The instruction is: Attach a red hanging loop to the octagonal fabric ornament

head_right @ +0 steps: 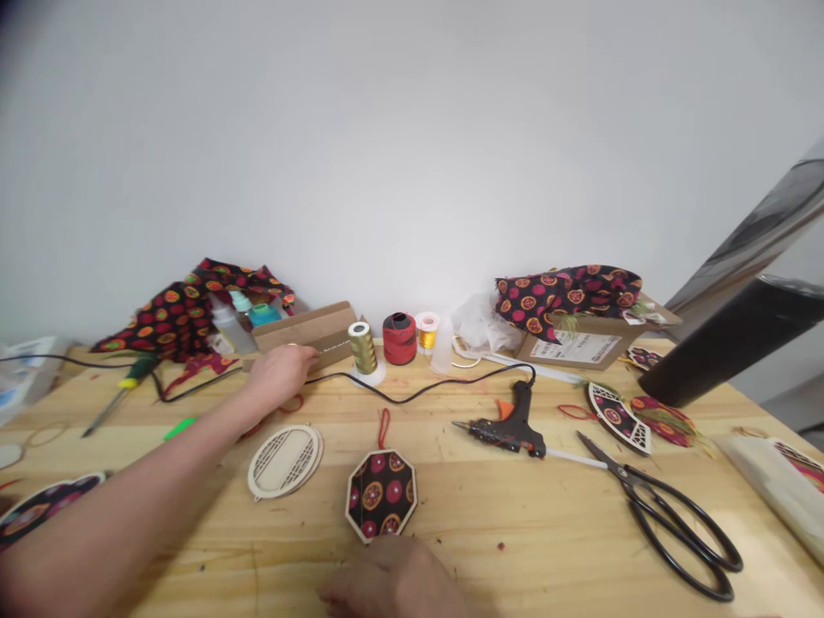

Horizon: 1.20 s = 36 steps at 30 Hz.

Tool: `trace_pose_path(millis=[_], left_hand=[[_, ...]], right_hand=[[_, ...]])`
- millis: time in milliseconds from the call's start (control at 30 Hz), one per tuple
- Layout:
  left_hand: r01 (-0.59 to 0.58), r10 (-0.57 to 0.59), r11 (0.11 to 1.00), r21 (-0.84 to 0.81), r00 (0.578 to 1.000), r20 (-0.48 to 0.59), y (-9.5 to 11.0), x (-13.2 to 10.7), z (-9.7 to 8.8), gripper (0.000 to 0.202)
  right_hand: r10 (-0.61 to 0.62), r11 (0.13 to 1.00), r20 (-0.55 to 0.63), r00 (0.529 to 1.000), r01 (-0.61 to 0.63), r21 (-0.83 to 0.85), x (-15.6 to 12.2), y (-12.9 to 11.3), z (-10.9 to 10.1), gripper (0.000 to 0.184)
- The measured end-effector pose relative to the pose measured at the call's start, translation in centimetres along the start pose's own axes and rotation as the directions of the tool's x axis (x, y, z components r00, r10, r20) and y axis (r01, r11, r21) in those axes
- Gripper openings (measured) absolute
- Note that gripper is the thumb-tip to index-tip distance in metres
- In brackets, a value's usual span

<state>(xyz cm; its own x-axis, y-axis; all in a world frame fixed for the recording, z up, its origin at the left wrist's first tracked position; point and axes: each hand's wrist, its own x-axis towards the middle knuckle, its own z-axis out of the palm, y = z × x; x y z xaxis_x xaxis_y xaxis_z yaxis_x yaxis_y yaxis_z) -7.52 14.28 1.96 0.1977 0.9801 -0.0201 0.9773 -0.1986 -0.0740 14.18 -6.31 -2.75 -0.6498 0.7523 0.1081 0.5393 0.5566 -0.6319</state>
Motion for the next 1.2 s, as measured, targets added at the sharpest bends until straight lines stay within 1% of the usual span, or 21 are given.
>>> trace_pose_path(millis=[267,400,500,633,733,833,900,967,1000,1033,1067,1100,1133,1167,1200], left_hand=[[0.009,-0.009,1.0,0.011,0.999,0.032,-2.0,0.5,-0.3,0.027],[0.018,-0.018,1.0,0.015,0.999,0.031,-3.2,0.5,-0.3,0.026],[0.024,-0.024,1.0,0.009,0.999,0.025,-3.9,0.6,-0.4,0.026],[0.023,-0.023,1.0,-0.009,1.0,0.014,-4.4,0.6,-0.3,0.025],[-0.009,0.008,0.999,-0.036,1.0,-0.014,-4.0,0.4,-0.5,0.022],[-0.054,0.047,0.996,-0.07,0.995,-0.086,-3.0,-0.6,-1.6,0.025],[-0.08,0.063,0.992,-0.097,0.984,-0.165,-1.8,-2.3,-2.7,0.032],[-0.097,0.058,0.986,-0.138,0.964,-0.261,0.0,-4.8,-4.0,0.039],[-0.114,0.051,0.975,-0.189,0.949,-0.31,1.1,-6.3,-4.6,0.04],[-0.166,0.039,0.914,-0.369,0.945,-0.326,2.2,-7.8,-5.0,0.039],[-0.179,0.03,0.819,-0.546,0.962,-0.27,3.4,-9.3,-5.3,0.039],[-0.136,0.033,0.694,-0.707,0.987,-0.157,4.5,-10.7,-5.4,0.04],[-0.046,0.055,0.55,-0.834,0.998,-0.019,5.5,-11.9,-5.3,0.042],[0.058,0.094,0.4,-0.915,0.99,0.104,6.3,-13.0,-5.1,0.043],[0.162,0.162,0.272,-0.949,0.964,0.211,7.0,-13.8,-4.8,0.042]], right_hand=[[-0.029,0.999,0.002,1.0,0.029,-0.04,0.3,-0.8,-0.8,0.014],[-0.028,0.998,-0.03,0.999,0.026,-0.055,0.3,-1.0,-1.2,0.013],[-0.027,0.999,-0.028,0.999,0.025,-0.043,0.2,-1.0,-1.3,0.01],[-0.028,1.0,-0.021,0.999,0.029,0.002,0.0,-1.0,-1.1,0.013],[-0.019,1.0,-0.081,0.997,0.02,0.022,-0.2,-1.1,-1.0,0.017],[0.004,0.999,-0.159,0.987,0.002,0.032,-0.4,-1.4,-1.5,0.02],[0.031,0.999,-0.196,0.98,-0.024,0.04,-0.3,-1.8,-2.5,0.021],[0.039,0.999,-0.227,0.973,-0.033,0.03,0.1,-2.2,-4.0,0.024],[0.033,0.999,-0.239,0.97,-0.031,0.01,0.3,-2.4,-4.8,0.026],[0.026,0.999,-0.25,0.968,-0.031,-0.016,0.6,-2.6,-5.6,0.027],[0.019,0.998,-0.259,0.966,-0.034,-0.054,0.9,-2.8,-6.3,0.027],[0.011,0.994,-0.261,0.965,-0.04,-0.104,1.2,-2.9,-7.0,0.027],[0.0,0.987,-0.26,0.966,-0.042,-0.156,1.5,-3.0,-7.6,0.027],[-0.013,0.978,-0.255,0.967,-0.041,-0.205,1.8,-3.1,-8.2,0.026],[-0.025,0.969,-0.249,0.968,-0.038,-0.244,2.0,-3.1,-8.6,0.026]])
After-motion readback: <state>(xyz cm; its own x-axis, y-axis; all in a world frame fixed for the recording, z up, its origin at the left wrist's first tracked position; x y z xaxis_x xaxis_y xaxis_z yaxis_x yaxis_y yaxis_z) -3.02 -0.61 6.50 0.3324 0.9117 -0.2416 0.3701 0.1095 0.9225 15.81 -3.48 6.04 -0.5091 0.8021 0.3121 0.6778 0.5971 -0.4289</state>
